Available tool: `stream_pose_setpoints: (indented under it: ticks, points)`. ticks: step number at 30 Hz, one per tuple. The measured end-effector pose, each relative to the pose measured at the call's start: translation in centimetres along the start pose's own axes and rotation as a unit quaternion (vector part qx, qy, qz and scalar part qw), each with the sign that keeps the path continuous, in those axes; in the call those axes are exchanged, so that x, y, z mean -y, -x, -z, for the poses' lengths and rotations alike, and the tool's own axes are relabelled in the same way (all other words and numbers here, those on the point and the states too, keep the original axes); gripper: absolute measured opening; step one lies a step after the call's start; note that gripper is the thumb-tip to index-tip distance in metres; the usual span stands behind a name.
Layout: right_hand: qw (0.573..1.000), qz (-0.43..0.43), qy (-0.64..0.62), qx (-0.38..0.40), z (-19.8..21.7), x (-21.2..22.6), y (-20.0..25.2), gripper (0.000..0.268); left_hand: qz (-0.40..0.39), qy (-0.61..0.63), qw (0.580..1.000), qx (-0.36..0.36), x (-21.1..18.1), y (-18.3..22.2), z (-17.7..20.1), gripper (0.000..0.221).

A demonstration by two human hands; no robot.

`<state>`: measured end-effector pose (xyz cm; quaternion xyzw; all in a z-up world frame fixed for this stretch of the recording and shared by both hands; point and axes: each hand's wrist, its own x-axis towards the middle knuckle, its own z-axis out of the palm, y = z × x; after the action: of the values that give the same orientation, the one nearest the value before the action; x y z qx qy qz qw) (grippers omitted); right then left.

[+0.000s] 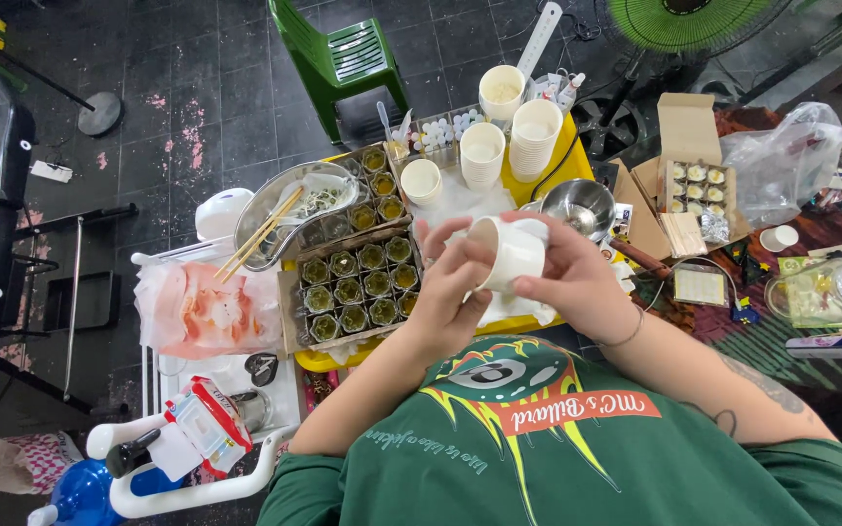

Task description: Cleaning the interior and exterior of paper cups using a tissue.

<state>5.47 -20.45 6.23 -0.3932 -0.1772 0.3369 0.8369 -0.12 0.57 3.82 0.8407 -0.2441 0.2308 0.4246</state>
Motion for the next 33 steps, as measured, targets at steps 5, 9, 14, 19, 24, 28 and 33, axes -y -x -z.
stream_pose_setpoints:
  ticks: [5,9,14,19,24,28,33]
  points:
    - [0.849,0.265,0.457,-0.007,-2.3,2.6,0.0,0.045,0.058,0.082,0.995,-0.003,-0.3,-0.2,-1.4,0.016]
    - [0.683,0.306,0.662,0.026,-2.5,3.3,-0.1,0.039,0.096,0.185,0.977,-0.045,0.7,0.9,-3.4,0.038]
    - [0.562,0.408,0.704,0.149,-2.0,3.5,-0.7,0.044,0.254,0.539,0.800,-0.070,0.9,1.1,-3.5,0.044]
    - [0.582,0.383,0.703,0.141,-1.0,3.6,-1.0,0.050,0.239,0.585,0.771,-0.076,-0.4,-0.9,-2.9,0.034]
    - [0.862,0.255,0.435,0.050,0.3,3.1,-1.2,0.028,0.066,0.110,0.988,-0.085,-0.6,-1.1,-3.0,0.026]
    - [0.983,0.068,0.167,0.038,1.8,2.1,-1.1,0.036,0.011,0.032,0.995,-0.095,0.3,-0.6,-4.0,0.010]
    - [0.955,-0.121,-0.251,0.097,2.2,2.2,-1.2,0.063,-0.073,0.000,0.995,-0.067,0.0,-1.5,-3.6,0.013]
